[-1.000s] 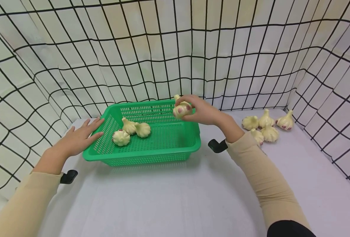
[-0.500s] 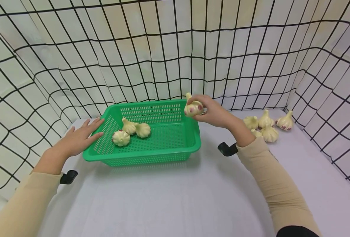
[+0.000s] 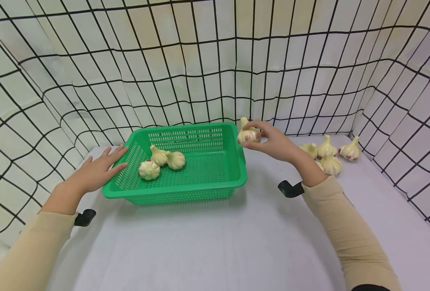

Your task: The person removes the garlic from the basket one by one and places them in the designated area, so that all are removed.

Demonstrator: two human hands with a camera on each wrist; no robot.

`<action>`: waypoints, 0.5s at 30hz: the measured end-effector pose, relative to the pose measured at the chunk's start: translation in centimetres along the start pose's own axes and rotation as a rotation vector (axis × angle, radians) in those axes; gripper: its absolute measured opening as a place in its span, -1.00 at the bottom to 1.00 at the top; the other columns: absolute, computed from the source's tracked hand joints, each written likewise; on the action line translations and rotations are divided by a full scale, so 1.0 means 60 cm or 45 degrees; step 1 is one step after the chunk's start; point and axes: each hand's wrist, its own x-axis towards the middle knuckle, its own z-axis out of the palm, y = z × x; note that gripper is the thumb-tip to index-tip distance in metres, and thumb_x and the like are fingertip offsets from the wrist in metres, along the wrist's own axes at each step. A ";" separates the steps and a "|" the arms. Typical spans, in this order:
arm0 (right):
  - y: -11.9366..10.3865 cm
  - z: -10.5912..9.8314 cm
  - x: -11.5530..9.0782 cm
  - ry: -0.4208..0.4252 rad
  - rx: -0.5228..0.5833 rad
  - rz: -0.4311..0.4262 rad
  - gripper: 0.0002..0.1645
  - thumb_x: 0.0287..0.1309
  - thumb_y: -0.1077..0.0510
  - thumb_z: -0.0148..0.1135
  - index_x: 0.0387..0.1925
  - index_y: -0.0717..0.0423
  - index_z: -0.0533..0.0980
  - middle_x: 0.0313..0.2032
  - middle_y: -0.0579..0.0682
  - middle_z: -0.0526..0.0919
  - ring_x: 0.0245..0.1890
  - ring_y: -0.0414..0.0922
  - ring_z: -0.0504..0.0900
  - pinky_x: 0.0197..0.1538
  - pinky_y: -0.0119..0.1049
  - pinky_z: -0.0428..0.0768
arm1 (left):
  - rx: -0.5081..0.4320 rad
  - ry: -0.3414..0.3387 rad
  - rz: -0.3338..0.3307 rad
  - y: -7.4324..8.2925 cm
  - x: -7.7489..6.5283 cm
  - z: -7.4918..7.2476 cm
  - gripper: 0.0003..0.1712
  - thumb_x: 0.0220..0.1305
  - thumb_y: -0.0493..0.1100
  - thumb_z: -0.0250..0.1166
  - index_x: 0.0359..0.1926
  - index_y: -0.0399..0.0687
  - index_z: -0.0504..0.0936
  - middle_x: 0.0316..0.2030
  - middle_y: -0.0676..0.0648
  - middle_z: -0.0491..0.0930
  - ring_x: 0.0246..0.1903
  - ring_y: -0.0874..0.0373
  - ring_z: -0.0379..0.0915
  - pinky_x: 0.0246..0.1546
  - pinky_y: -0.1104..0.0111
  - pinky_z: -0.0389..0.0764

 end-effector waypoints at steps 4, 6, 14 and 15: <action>0.006 -0.009 -0.015 0.017 0.004 0.027 -0.41 0.42 0.10 0.29 0.38 0.11 0.35 0.36 0.15 0.32 0.29 0.21 0.44 0.07 0.05 0.52 | 0.008 0.002 0.005 0.001 0.002 -0.002 -0.11 0.60 0.33 -0.19 0.65 -0.13 -0.08 0.60 -0.30 -0.13 0.54 -0.41 -0.37 0.34 -0.46 -0.38; 0.010 -0.011 -0.021 0.040 0.008 0.027 -0.41 0.44 0.10 0.28 0.39 0.11 0.35 0.39 0.14 0.30 0.31 0.23 0.42 0.10 0.08 0.51 | 0.010 0.005 0.009 0.002 0.003 -0.003 -0.11 0.60 0.33 -0.18 0.64 -0.13 -0.08 0.60 -0.31 -0.13 0.54 -0.41 -0.37 0.34 -0.46 -0.38; 0.020 -0.021 -0.053 0.158 0.031 0.125 -0.42 0.42 0.02 0.29 0.38 0.01 0.37 0.37 0.01 0.33 0.32 0.13 0.40 0.14 -0.08 0.50 | 0.004 -0.010 0.011 0.000 0.002 -0.001 -0.10 0.60 0.34 -0.20 0.65 -0.11 -0.11 0.60 -0.32 -0.14 0.54 -0.41 -0.39 0.33 -0.47 -0.39; 0.022 -0.023 -0.058 0.167 0.038 0.131 -0.42 0.42 0.03 0.29 0.37 0.00 0.39 0.35 -0.02 0.34 0.30 0.12 0.40 0.11 -0.16 0.50 | 0.000 -0.011 0.011 0.000 0.001 -0.001 -0.10 0.60 0.34 -0.20 0.65 -0.11 -0.11 0.60 -0.32 -0.14 0.54 -0.41 -0.40 0.33 -0.47 -0.39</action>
